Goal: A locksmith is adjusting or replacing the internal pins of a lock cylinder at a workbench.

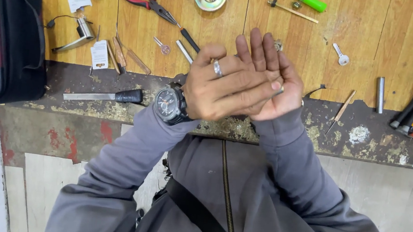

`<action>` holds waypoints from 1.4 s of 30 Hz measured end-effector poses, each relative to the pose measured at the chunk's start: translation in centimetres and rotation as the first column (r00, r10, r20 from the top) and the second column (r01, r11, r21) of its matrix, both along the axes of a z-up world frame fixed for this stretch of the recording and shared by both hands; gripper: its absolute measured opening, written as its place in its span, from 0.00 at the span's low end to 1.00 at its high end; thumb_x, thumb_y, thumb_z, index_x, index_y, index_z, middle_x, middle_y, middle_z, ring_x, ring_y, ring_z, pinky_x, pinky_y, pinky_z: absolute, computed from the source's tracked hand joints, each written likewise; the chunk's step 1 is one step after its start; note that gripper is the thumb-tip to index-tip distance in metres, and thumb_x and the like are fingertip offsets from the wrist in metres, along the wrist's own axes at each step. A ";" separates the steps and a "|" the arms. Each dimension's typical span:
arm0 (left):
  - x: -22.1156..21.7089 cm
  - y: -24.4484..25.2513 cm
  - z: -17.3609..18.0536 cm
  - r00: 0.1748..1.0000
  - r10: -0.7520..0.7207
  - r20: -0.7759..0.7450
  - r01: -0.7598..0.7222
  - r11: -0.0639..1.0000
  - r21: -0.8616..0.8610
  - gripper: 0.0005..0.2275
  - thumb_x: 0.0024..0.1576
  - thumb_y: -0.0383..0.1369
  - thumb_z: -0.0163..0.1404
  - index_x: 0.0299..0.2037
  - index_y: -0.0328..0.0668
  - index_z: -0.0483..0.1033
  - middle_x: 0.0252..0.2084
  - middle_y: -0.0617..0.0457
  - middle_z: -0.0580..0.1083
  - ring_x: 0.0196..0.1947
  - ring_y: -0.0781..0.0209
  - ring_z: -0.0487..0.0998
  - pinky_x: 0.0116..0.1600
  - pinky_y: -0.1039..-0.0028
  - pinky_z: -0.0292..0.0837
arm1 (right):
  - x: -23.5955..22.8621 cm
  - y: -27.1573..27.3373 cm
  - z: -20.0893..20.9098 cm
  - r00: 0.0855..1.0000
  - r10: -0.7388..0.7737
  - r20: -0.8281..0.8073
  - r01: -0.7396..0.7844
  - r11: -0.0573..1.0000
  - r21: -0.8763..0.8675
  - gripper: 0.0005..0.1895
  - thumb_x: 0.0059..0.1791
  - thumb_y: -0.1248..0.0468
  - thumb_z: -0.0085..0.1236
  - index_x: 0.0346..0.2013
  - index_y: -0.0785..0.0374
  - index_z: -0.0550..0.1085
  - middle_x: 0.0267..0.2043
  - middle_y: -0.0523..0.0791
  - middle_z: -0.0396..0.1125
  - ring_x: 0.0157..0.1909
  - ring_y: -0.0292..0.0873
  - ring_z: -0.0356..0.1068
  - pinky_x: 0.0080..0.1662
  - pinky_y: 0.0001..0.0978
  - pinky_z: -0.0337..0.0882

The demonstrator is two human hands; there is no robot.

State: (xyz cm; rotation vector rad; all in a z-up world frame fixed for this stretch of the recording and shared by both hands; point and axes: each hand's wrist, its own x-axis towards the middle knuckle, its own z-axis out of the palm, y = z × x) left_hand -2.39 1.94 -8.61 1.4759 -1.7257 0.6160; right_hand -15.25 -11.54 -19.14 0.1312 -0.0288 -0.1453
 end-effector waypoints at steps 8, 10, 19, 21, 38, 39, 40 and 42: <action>-0.4 0.9 -2.0 0.999 -0.020 0.028 0.017 0.993 0.121 0.09 0.69 0.32 0.51 0.56 0.45 0.80 0.58 0.52 0.77 0.55 0.57 0.79 0.51 0.63 0.66 | -0.1 0.6 1.8 0.999 0.033 0.003 -0.032 0.985 -0.169 0.26 0.66 0.51 0.28 0.73 0.57 0.65 0.81 0.46 0.52 0.87 0.51 0.43 0.86 0.45 0.43; -0.4 0.5 -1.3 1.000 -0.014 0.021 0.011 0.992 0.124 0.09 0.69 0.31 0.54 0.57 0.46 0.80 0.59 0.52 0.76 0.57 0.58 0.79 0.53 0.63 0.65 | 0.0 0.7 1.9 0.999 0.035 0.011 -0.033 0.988 -0.152 0.25 0.65 0.53 0.30 0.73 0.57 0.65 0.81 0.46 0.52 0.87 0.52 0.42 0.86 0.45 0.42; -1.0 -0.4 -1.7 0.943 0.095 -0.319 -0.142 0.982 -0.125 0.06 0.58 0.31 0.60 0.44 0.42 0.81 0.36 0.55 0.80 0.30 0.57 0.76 0.42 0.65 0.61 | -0.6 0.8 2.3 0.992 -0.003 -0.124 0.006 1.000 0.025 0.26 0.65 0.53 0.31 0.73 0.61 0.64 0.82 0.48 0.51 0.88 0.56 0.40 0.75 0.60 0.58; -1.2 -0.5 -2.3 0.920 0.123 -0.373 -0.184 0.974 -0.134 0.09 0.55 0.32 0.62 0.43 0.43 0.80 0.35 0.54 0.78 0.29 0.57 0.76 0.43 0.66 0.62 | -0.6 1.1 2.9 0.995 0.002 -0.095 -0.011 0.996 -0.088 0.25 0.65 0.52 0.33 0.71 0.60 0.68 0.79 0.46 0.56 0.85 0.52 0.47 0.83 0.49 0.51; -4.7 2.6 -6.2 -0.076 0.105 -0.992 -0.133 0.985 0.114 0.15 0.57 0.31 0.61 0.53 0.37 0.80 0.34 0.49 0.78 0.34 0.69 0.69 0.41 0.77 0.67 | -11.6 -3.4 -5.4 0.731 -0.681 0.046 -0.625 -0.695 -0.356 0.13 0.51 0.45 0.65 0.46 0.44 0.82 0.35 0.36 0.71 0.37 0.44 0.75 0.39 0.37 0.76; -5.1 2.6 -6.4 -0.181 0.077 -0.980 -0.129 0.986 0.102 0.16 0.55 0.32 0.63 0.53 0.37 0.80 0.36 0.48 0.79 0.36 0.69 0.72 0.44 0.77 0.70 | -13.3 -4.5 -6.8 0.678 -0.729 0.095 -0.715 -0.684 -0.145 0.16 0.50 0.42 0.67 0.46 0.42 0.80 0.36 0.33 0.67 0.38 0.41 0.74 0.40 0.35 0.75; -5.2 2.6 -5.7 -0.180 0.080 -0.980 -0.138 0.985 0.106 0.16 0.55 0.32 0.63 0.53 0.37 0.80 0.36 0.48 0.79 0.36 0.69 0.72 0.44 0.77 0.70 | -13.9 -4.8 -6.8 0.685 -0.723 0.093 -0.708 -0.690 -0.149 0.16 0.50 0.42 0.67 0.46 0.42 0.80 0.36 0.33 0.67 0.38 0.41 0.74 0.40 0.35 0.75; -5.5 2.4 -4.4 -0.267 0.005 -0.964 -0.102 0.994 0.034 0.15 0.56 0.32 0.62 0.53 0.39 0.80 0.37 0.44 0.79 0.35 0.65 0.74 0.48 0.74 0.73 | -15.3 -5.5 -6.8 0.575 -0.811 -0.105 -0.817 -0.574 -0.043 0.18 0.47 0.41 0.68 0.48 0.38 0.79 0.41 0.34 0.67 0.43 0.46 0.75 0.44 0.47 0.77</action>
